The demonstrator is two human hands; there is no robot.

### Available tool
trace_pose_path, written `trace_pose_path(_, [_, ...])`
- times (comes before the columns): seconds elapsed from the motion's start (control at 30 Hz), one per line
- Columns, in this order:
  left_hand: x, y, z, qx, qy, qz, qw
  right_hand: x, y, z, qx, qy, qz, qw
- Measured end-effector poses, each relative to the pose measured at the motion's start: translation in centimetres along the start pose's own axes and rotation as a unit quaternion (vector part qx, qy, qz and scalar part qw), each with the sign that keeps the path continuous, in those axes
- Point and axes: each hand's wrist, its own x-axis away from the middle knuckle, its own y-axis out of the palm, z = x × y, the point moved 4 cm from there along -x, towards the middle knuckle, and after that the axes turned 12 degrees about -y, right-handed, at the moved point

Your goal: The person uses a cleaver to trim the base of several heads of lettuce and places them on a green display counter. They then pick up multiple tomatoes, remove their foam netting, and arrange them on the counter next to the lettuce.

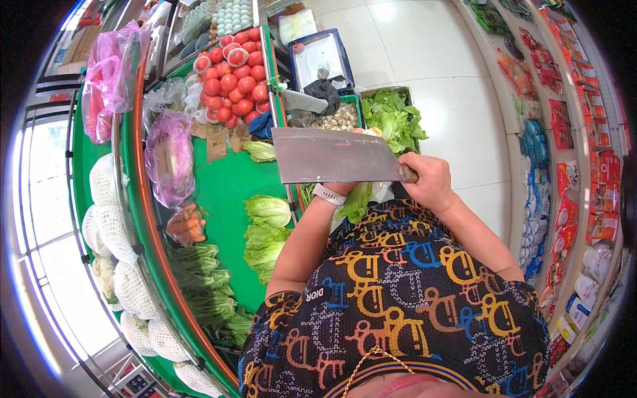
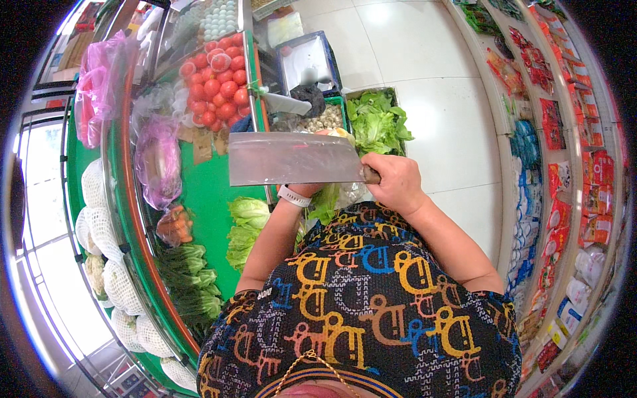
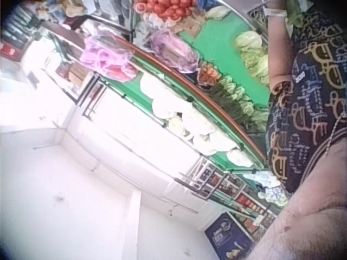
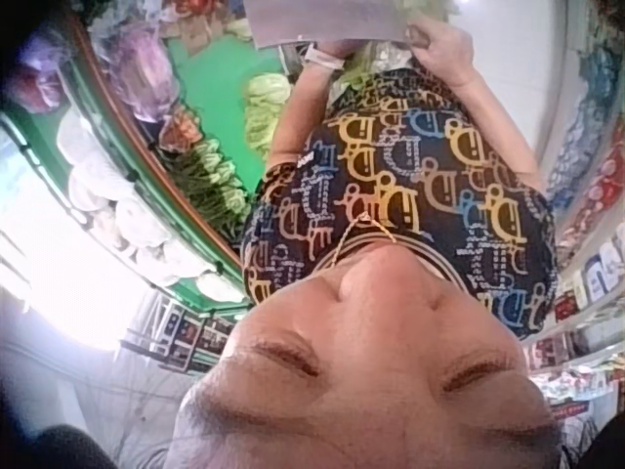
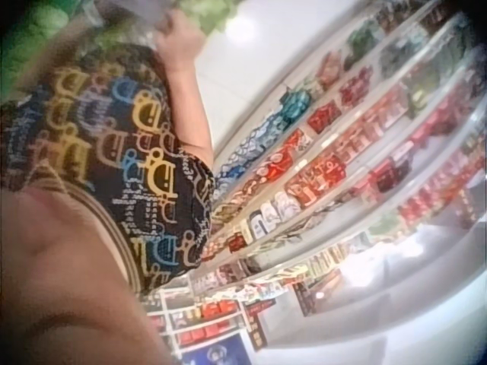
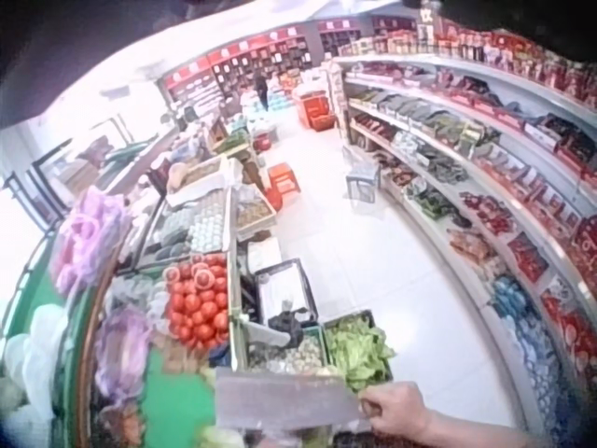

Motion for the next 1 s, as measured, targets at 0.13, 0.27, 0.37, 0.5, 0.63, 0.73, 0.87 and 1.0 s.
trace_pose_path(0.13, [-0.4, -0.4, 1.6, -0.025, 0.002, 0.001, 1.0, 0.1, -0.1, 0.1, -0.005, 0.003, -0.002, 1.0])
trace_pose_path(0.27, [-0.5, -1.4, 3.0, -0.091, 0.047, 0.097, 0.99, 0.5, 0.2, 0.7, -0.01, 0.015, -0.01, 1.0])
trace_pose_path(0.37, [-0.4, -2.0, 4.3, -0.182, 0.036, 0.1, 0.978, 0.9, 0.4, 1.2, -0.023, 0.039, -0.01, 0.999])
trace_pose_path(0.5, [-0.7, -1.7, 4.1, -0.125, -0.097, 0.028, 0.987, 2.2, 0.6, 2.3, -0.02, 0.085, -0.024, 0.996])
trace_pose_path(0.63, [-0.5, -1.2, 3.4, 0.02, -0.183, 0.038, 0.982, 4.0, 0.6, 3.8, 0.009, 0.145, -0.042, 0.988])
trace_pose_path(0.73, [-0.9, -2.0, 5.5, -0.078, -0.199, 0.049, 0.976, 5.8, 0.6, 6.5, 0.089, 0.215, -0.074, 0.97])
trace_pose_path(0.87, [-1.0, -2.3, 3.7, -0.03, -0.179, 0.052, 0.982, 6.9, 0.6, 8.5, 0.049, 0.295, -0.075, 0.951])
trace_pose_path(1.0, [-0.7, -3.1, 2.7, 0.132, -0.153, 0.055, 0.978, 5.4, 2.2, 9.4, -0.164, 0.361, -0.039, 0.917])
